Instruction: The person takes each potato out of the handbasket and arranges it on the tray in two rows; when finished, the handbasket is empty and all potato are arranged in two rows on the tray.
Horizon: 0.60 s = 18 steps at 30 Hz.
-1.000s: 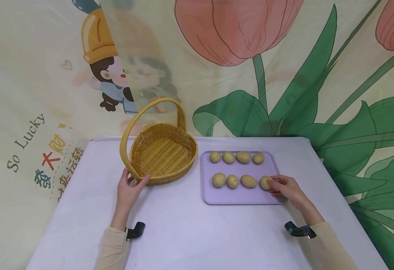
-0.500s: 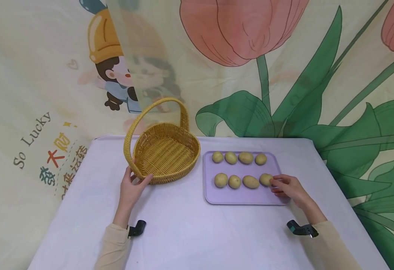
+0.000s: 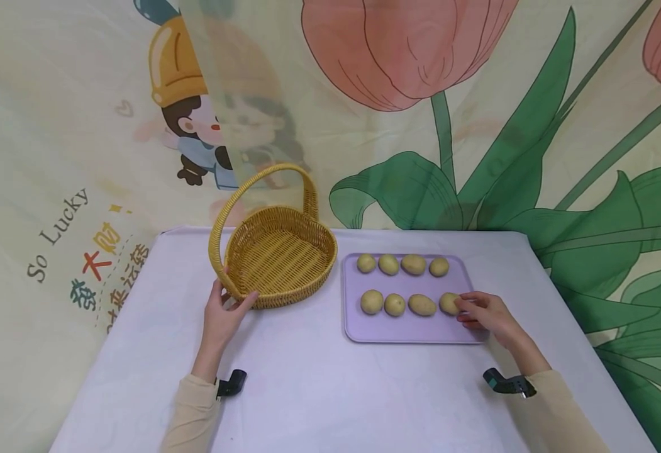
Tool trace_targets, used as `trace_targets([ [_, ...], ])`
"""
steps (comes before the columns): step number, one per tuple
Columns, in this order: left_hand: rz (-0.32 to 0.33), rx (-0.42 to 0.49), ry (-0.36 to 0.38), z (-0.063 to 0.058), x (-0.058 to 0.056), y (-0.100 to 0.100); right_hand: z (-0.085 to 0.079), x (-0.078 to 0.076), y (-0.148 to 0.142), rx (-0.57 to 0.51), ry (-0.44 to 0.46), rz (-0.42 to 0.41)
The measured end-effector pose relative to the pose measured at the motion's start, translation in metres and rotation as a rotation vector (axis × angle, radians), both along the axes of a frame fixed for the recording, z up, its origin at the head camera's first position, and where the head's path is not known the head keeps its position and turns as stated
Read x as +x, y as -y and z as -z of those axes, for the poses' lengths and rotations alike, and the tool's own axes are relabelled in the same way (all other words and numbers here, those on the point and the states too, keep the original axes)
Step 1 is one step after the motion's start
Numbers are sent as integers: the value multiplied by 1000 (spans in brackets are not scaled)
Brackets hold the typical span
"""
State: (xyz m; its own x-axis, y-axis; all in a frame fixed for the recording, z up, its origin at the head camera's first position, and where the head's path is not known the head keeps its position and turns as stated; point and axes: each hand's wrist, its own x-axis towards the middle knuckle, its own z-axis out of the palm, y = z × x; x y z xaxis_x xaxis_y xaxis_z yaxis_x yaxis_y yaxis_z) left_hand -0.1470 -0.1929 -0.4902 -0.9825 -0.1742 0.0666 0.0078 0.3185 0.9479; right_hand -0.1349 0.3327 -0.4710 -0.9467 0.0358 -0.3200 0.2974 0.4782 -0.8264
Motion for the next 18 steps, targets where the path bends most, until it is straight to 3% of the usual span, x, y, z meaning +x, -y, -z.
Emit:
trace_targets([
  [18, 9, -9, 6, -2, 6, 0, -4, -4, -2, 63, -9, -11],
])
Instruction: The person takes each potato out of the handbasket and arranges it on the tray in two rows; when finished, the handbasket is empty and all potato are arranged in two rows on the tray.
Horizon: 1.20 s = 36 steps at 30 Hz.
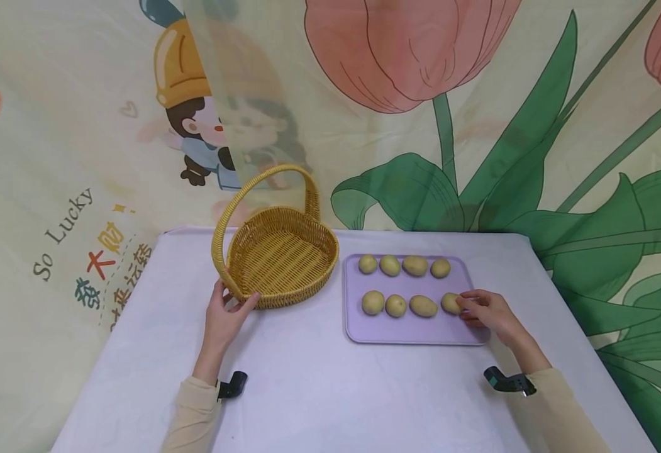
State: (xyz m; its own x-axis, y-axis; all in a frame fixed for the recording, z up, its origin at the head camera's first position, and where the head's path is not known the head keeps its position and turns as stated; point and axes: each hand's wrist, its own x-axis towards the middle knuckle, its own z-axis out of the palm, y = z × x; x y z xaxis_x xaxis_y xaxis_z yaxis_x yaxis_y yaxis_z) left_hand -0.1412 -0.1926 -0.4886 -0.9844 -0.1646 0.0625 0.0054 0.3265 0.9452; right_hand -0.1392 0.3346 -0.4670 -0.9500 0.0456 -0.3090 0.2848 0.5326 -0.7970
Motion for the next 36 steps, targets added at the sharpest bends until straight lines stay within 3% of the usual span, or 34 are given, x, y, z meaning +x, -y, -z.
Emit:
trace_targets([
  [19, -12, -9, -8, -2, 5, 1, -2, 1, 1, 26, -26, -3],
  [36, -4, -70, -34, -12, 18, 3, -9, -1, -3, 73, -130, -20],
])
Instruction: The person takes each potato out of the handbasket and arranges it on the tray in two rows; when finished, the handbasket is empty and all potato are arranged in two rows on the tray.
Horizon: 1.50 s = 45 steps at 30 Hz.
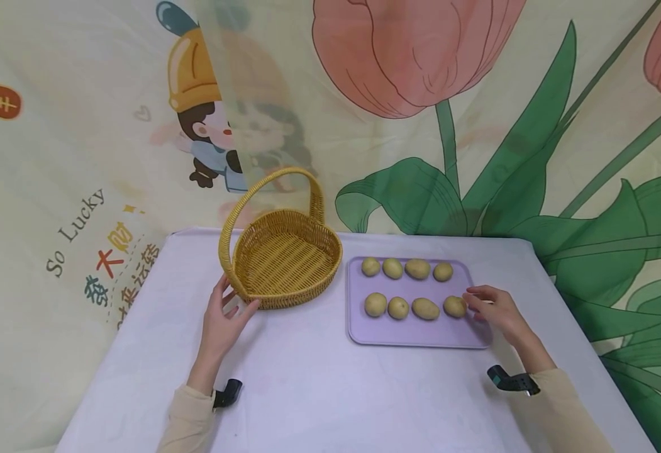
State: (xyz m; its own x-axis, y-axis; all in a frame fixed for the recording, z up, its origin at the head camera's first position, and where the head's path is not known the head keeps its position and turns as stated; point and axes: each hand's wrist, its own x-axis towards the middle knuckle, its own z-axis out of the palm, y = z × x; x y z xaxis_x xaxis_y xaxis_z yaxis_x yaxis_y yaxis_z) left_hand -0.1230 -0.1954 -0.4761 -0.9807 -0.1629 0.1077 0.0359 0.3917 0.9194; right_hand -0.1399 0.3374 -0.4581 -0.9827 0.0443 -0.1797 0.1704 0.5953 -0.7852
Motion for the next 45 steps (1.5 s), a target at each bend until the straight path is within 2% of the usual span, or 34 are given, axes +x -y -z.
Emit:
trace_targets([
  [5, -5, -30, -18, -2, 4, 0, -3, 1, 1, 1, -26, -1],
  [14, -6, -52, -46, -11, 12, -5, -9, 2, 2, 37, -57, -64],
  [19, -33, -58, -54, -17, 15, -8, -11, 2, 3, 24, -65, -66],
  [24, -28, -74, -72, -21, 21, -11, -14, 2, 4, 26, -66, -59],
  [35, -12, -120, -189, -33, 34, -25, -18, 4, 5, 30, -70, -51],
  [45, -70, -161, -301, -46, 41, -34, -17, 3, 5, 23, -94, -58],
])
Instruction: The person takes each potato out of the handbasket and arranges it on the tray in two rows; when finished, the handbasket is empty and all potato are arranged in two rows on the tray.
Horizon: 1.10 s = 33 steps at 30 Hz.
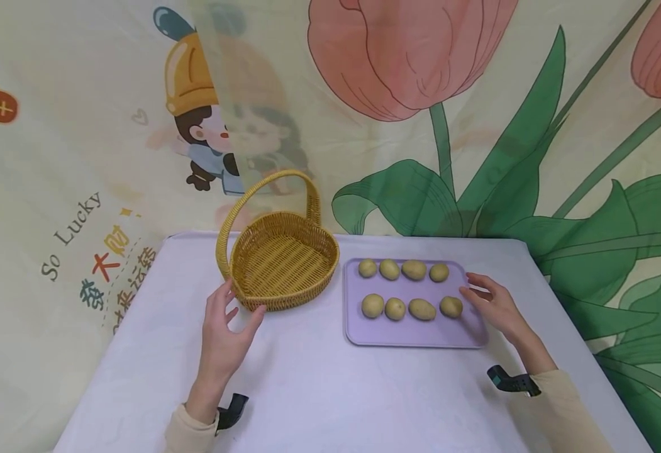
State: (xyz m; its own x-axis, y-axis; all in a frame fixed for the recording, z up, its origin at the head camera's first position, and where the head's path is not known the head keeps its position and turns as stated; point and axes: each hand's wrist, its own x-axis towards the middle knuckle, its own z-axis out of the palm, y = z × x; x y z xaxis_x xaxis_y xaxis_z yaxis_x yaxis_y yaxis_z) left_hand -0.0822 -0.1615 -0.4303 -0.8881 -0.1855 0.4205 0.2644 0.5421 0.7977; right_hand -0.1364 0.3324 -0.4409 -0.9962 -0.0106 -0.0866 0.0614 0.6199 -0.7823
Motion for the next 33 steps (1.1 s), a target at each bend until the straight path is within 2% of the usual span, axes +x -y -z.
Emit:
trace_targets([
  [3, 13, -11, -33, -6, 4, -3, 0, 0, 0, -5, -5, -3],
  [5, 42, -3, -28, -8, 4, -6, 0, 0, 0, -3, -4, -3],
  [10, 158, 20, 38, -6, -5, -15, 2, 1, -1, -3, 7, 3],
  [19, 217, 6, 82, -10, -21, -29, 6, 1, -3, -7, -3, 2],
  [27, 258, -103, 114, -12, -40, -45, 5, 0, -3, -19, -40, -3],
  [33, 263, -202, 169, -12, -54, -61, 5, -2, 1, -28, -79, -18],
])
